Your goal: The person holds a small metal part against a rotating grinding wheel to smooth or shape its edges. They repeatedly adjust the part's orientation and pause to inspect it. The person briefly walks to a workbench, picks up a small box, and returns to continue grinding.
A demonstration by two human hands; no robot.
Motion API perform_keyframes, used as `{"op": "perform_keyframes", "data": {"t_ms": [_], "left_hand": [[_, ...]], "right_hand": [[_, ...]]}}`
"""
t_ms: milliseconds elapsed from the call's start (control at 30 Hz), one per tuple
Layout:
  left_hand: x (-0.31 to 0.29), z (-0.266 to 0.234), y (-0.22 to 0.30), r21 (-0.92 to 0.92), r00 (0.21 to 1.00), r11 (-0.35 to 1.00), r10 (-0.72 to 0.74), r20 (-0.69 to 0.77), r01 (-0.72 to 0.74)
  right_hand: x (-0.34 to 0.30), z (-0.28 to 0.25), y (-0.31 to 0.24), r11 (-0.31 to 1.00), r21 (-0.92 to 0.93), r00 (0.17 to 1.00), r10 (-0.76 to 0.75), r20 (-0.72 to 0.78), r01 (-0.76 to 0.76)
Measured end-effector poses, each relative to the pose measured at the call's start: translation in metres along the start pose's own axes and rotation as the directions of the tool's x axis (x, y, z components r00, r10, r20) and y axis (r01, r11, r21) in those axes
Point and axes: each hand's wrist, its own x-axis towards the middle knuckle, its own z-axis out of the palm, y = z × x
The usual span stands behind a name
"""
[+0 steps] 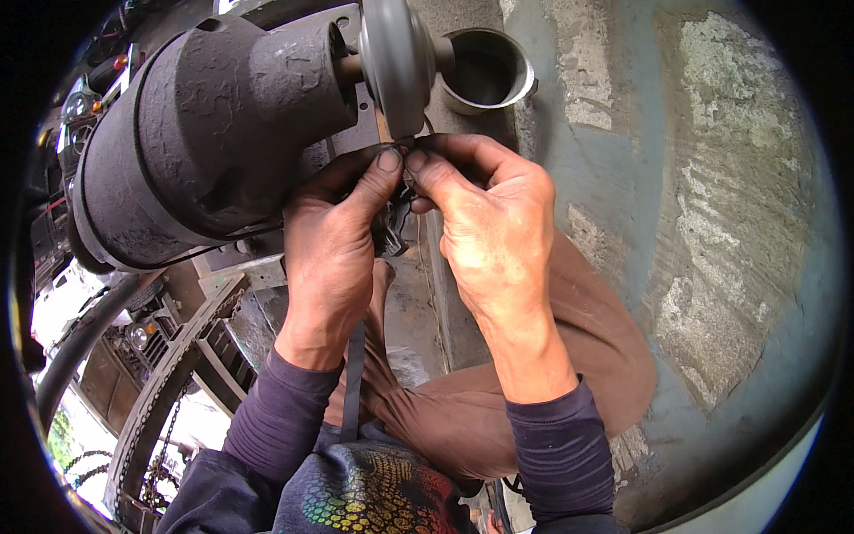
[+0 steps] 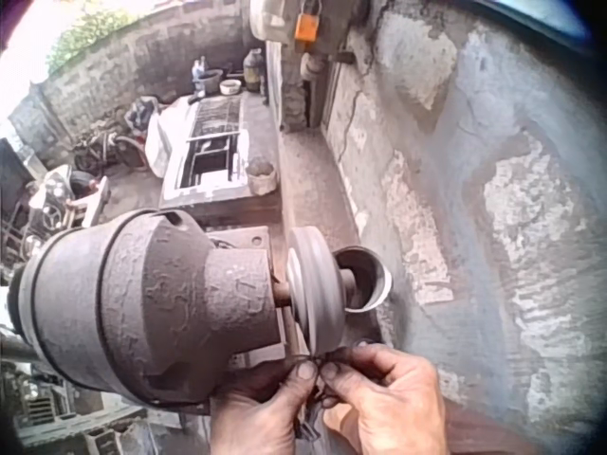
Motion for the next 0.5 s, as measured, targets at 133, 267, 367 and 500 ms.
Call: {"op": "perform_keyframes", "data": {"t_ms": [133, 267, 367, 500], "left_hand": [[-0.0001, 0.0, 0.0006, -0.005, 1.0, 1.0, -0.011, 0.001, 0.011], [0.0, 0.0008, 0.0002, 0.017, 1.0, 1.0, 0.022, -0.012, -0.022], [-0.0001, 0.0008, 0.0005, 0.01, 1.0, 1.0, 0.001, -0.009, -0.001], [0.0003, 0.0004, 0.0006, 0.019, 1.0, 1.0, 0.006, -0.011, -0.006]], "right_hand": [[0.0004, -0.0006, 0.0, 1.0, -0.01, 1.0, -0.002, 0.002, 0.002], [0.0002, -0.0012, -0.0003, 1.0, -0.013, 1.0, -0.003, 0.002, 0.004], [-0.0002, -0.0007, 0.0, 1.0, -0.008, 1.0, -0.008, 0.0, 0.008], [0.0005, 0.0001, 0.0011, 1.0, 0.0, 1.0, -0.007, -0.006, 0.007]]}}
